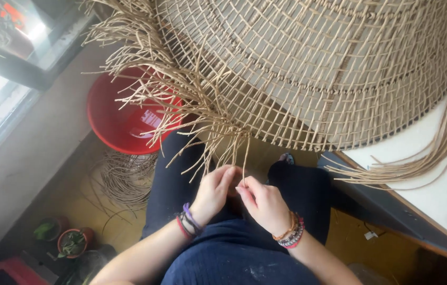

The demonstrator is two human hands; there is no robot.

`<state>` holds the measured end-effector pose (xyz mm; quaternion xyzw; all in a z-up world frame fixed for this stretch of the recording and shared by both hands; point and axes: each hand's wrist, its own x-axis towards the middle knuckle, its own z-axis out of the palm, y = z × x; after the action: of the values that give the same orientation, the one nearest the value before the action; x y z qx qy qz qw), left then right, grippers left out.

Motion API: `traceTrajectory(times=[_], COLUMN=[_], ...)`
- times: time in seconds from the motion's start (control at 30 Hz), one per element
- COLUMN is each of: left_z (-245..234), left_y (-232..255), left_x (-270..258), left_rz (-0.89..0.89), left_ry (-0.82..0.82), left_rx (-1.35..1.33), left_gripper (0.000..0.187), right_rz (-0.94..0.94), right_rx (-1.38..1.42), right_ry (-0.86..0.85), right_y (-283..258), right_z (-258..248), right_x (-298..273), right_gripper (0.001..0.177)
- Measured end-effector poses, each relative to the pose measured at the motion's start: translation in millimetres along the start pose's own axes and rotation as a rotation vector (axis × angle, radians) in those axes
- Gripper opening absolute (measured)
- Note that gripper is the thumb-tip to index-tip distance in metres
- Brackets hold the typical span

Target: Weaving thin wicker strands into a large conical frame to create a furniture item or decorative object.

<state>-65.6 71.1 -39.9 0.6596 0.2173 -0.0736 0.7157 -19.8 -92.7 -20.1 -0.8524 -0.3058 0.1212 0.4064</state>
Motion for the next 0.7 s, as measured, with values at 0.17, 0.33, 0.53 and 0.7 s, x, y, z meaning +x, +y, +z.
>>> traceTrajectory(times=[0.17, 0.33, 0.53, 0.7], left_z=[12.0, 16.2, 3.2, -22.4], left_y=[-11.2, -11.8, -29.2, 20.8], left_x=[12.8, 1.3, -6.3, 9.6], left_rz=[-0.282, -0.425, -0.345, -0.222], left_ry=[-0.12, -0.064, -0.199, -0.262], left_rx=[-0.832, -0.803, -0.772, -0.882], left_gripper=[0.029, 0.034, 0.053, 0.052], right_rz=[-0.062, -0.383, -0.261, -0.245], right_rx=[-0.336, -0.482, -0.765, -0.754], right_ry=[-0.11, 0.329, 0.163, 0.164], right_y=[1.5, 47.8, 80.7, 81.1], right_z=[-20.6, -29.7, -13.0, -13.5], right_x=[14.2, 87.5, 112.8, 112.1], right_gripper=[0.014, 0.041, 0.06, 0.061])
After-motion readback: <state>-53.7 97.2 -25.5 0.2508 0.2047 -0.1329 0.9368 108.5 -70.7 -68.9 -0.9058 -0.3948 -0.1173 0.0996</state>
